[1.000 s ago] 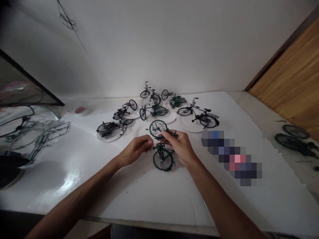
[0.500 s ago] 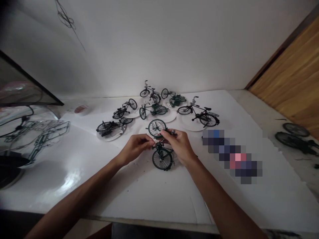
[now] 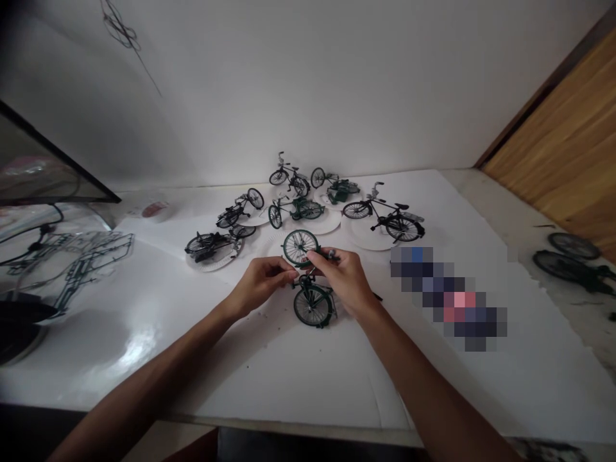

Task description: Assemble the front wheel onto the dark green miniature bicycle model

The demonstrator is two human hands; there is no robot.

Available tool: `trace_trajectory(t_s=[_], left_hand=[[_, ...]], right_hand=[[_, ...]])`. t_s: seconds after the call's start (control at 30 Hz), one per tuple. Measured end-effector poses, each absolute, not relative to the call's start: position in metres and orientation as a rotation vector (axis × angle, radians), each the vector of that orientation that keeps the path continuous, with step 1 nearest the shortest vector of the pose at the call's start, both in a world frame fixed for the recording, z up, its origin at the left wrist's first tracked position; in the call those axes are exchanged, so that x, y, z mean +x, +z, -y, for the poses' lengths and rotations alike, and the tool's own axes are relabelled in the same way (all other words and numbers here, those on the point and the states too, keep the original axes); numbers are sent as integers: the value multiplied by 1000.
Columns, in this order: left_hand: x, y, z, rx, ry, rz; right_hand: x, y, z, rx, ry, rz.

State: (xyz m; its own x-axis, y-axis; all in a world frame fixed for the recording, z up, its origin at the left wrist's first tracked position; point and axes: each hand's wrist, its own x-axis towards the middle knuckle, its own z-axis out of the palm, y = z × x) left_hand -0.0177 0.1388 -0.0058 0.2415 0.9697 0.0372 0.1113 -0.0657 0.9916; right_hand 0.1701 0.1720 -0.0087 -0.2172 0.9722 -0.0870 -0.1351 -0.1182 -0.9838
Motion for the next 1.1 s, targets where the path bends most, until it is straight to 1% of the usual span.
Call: trace_trajectory(t_s=[0.67, 1.1], left_hand=[[-18, -6, -140, 1442, 979, -1120], [-19, -5, -138, 1441, 943, -1262]], right_hand=[[170, -11, -173, -1079, 1489, 1209], [168, -11, -170, -1139, 1454, 1266]])
